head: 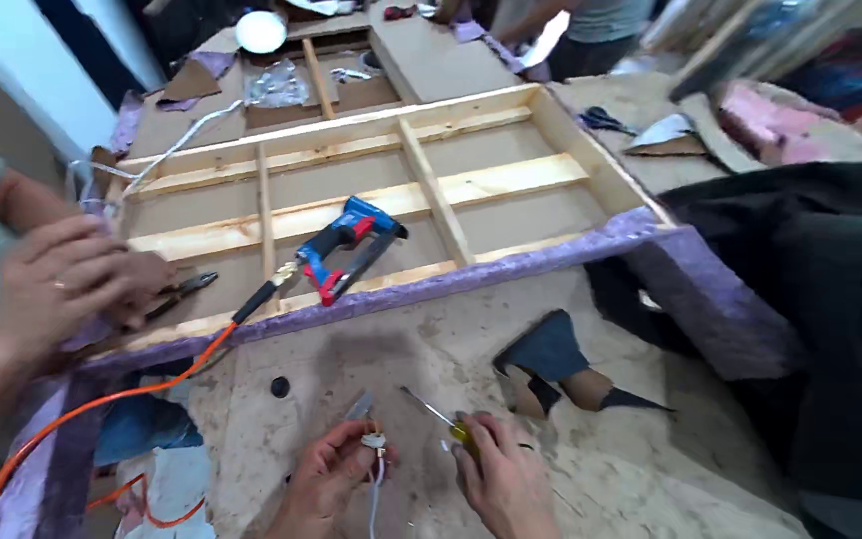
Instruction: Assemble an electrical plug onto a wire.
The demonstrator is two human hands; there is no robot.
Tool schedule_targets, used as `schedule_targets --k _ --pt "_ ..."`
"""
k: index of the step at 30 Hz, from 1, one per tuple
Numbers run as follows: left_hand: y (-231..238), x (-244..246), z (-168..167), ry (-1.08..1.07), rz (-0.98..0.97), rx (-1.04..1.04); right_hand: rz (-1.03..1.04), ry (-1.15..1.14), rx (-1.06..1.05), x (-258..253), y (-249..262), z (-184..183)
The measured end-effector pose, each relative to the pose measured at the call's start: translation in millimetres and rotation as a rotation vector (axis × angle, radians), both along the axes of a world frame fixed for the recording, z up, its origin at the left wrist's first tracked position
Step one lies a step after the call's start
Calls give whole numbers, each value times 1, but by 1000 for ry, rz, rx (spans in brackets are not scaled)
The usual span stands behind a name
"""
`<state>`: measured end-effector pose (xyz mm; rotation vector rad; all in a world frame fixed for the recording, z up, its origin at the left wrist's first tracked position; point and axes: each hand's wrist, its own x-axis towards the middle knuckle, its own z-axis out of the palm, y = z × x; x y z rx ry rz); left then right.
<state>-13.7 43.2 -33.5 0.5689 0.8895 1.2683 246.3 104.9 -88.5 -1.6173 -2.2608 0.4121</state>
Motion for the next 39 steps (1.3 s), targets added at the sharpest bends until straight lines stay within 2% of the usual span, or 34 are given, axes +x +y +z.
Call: schedule_targets --k 2,5,7,11,17,23,39 --pt "5 9 1 -17 -19 -10 -12 49 -12 18 -7 -6" --pt "7 19 9 122 -10 2 63 269 -233 40 -18 41" --pt "8 21 13 172 -28 8 136 325 -293 55 -25 73" --pt "10 18 13 65 -96 12 244 332 -330 79 -29 106" --pt "12 26 18 5 -149 5 243 409 -235 83 -33 113" --pt "11 30 24 21 -168 8 251 455 -251 84 -35 111" --pt "6 30 18 98 -105 81 361 147 -373 73 -8 172"
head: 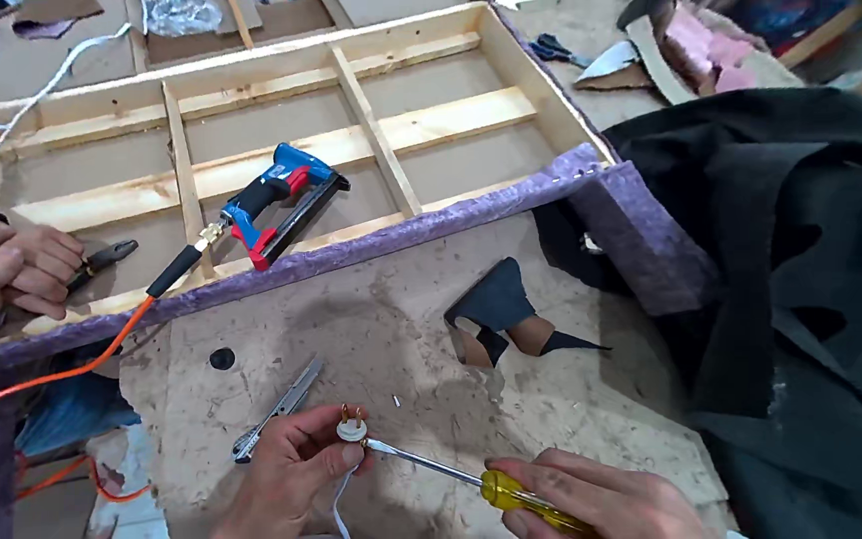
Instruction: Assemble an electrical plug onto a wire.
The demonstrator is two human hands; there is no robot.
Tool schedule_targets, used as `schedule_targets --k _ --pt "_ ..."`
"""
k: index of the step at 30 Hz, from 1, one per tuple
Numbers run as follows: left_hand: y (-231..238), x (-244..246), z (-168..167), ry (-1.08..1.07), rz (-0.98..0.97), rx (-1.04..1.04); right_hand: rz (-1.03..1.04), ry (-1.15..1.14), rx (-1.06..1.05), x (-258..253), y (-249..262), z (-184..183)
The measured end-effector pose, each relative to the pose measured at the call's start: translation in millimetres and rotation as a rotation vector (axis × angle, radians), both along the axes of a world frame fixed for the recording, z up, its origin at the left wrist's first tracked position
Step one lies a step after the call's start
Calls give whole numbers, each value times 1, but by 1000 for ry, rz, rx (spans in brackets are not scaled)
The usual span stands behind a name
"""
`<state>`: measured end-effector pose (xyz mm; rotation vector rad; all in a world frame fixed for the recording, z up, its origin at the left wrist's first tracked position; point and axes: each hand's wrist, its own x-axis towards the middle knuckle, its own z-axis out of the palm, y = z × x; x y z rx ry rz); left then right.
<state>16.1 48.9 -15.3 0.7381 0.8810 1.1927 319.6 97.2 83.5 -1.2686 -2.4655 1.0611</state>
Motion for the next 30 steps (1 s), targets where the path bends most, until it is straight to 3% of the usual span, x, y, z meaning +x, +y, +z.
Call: schedule_targets --k 4,13,16,20,27,30 --pt "-1 1 0 48 27 -30 26 -144 -43 -11 4 18" --pt "0 -6 -4 46 84 -71 104 -234 242 -32 1 6" --pt "2 -9 -3 55 79 -53 108 -351 149 -41 6 12" --pt "4 -16 -4 63 102 -49 136 -326 37 -49 18 16" --pt "7 -18 -9 66 120 -66 279 -245 367 -51 25 4" --pt "9 -17 -10 72 119 -77 196 -263 279 -52 29 0"
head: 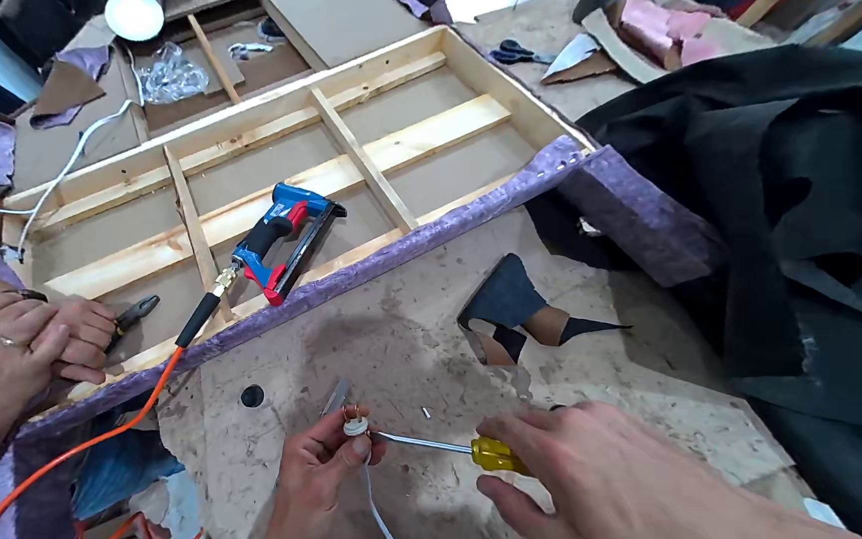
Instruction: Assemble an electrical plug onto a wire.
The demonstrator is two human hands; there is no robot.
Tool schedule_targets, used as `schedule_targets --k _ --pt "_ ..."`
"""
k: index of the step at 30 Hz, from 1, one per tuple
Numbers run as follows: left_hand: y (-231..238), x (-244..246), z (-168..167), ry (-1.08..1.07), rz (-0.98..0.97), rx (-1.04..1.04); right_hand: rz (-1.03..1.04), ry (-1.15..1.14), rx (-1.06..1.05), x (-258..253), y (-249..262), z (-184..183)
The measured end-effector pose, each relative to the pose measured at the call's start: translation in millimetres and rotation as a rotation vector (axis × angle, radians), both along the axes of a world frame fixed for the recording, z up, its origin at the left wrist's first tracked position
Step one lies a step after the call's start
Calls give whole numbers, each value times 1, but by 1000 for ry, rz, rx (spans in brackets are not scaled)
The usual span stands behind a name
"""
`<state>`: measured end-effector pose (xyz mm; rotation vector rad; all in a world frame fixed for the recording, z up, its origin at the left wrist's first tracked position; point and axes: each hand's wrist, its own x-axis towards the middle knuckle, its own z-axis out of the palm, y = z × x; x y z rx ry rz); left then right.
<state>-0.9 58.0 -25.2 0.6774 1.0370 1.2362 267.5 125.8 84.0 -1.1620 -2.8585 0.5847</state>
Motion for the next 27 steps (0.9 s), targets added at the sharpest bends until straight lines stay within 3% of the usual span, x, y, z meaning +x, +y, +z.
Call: schedule_targets --k 3,11,14,16,23,27 --pt "1 -2 -1 11 10 -22 -28 20 -81 -3 4 -2" --pt "2 -4 -4 23 48 -54 87 105 36 -7 7 -15" --pt "3 -2 -4 17 53 -48 48 60 165 -9 5 -17" --pt "3 -3 -5 29 51 -46 11 8 117 -11 5 -16" --pt "5 -5 -5 52 58 -73 195 83 204 -4 20 -24" --pt "7 -4 -7 53 61 -84 79 30 298 -12 16 -23"
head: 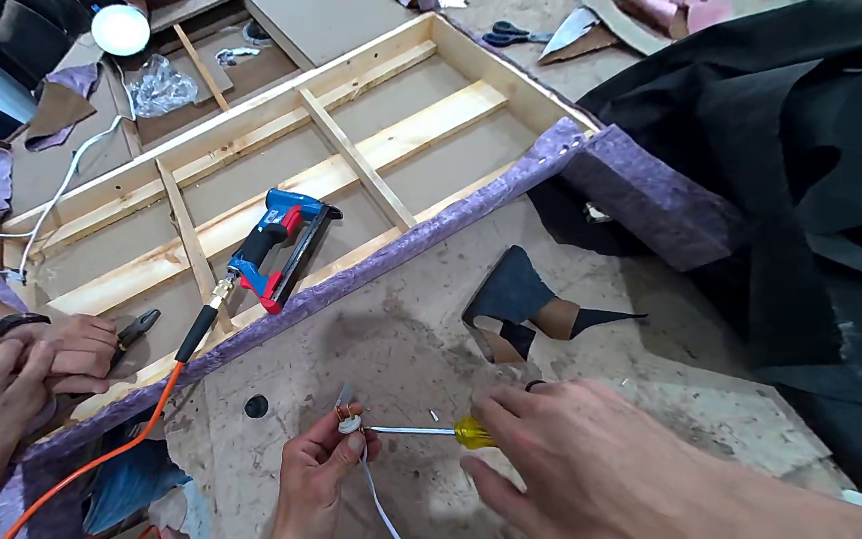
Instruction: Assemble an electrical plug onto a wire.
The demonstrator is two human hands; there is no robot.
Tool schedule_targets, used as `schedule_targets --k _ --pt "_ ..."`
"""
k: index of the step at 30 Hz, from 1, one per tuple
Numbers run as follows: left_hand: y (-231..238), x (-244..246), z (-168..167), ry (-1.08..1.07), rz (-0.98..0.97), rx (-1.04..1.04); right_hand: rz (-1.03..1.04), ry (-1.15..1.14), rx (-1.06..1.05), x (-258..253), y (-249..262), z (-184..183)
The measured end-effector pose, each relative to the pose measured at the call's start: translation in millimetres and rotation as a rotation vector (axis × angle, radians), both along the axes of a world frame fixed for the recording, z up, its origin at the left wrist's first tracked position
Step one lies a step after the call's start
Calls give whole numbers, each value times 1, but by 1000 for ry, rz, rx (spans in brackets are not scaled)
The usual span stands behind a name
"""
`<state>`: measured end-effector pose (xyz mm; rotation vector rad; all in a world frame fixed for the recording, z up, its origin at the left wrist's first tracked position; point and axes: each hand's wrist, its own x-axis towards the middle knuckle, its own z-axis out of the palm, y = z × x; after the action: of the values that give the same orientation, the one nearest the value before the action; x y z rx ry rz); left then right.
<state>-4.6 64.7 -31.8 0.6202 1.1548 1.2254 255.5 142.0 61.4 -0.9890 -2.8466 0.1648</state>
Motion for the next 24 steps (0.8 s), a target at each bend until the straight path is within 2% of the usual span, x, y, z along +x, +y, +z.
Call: schedule_targets --k 4,8,11,14,17,20,24 --pt "1 -2 -1 4 5 -16 17 -26 50 -4 0 -1" --pt "2 -2 -4 -3 18 -29 102 1 -19 3 2 -3" --pt "3 0 -6 4 7 -21 40 3 91 -2 -2 -1" --pt "3 -1 -5 11 9 -24 -62 -43 39 -8 -3 2" --pt "2 -2 -5 -1 28 -29 26 -1 56 -7 1 -1" --pt "2 -2 -4 -3 23 -32 120 41 -32 -4 4 2" --pt "2 1 -2 -36 -1 -4 13 14 -20 -3 1 1"
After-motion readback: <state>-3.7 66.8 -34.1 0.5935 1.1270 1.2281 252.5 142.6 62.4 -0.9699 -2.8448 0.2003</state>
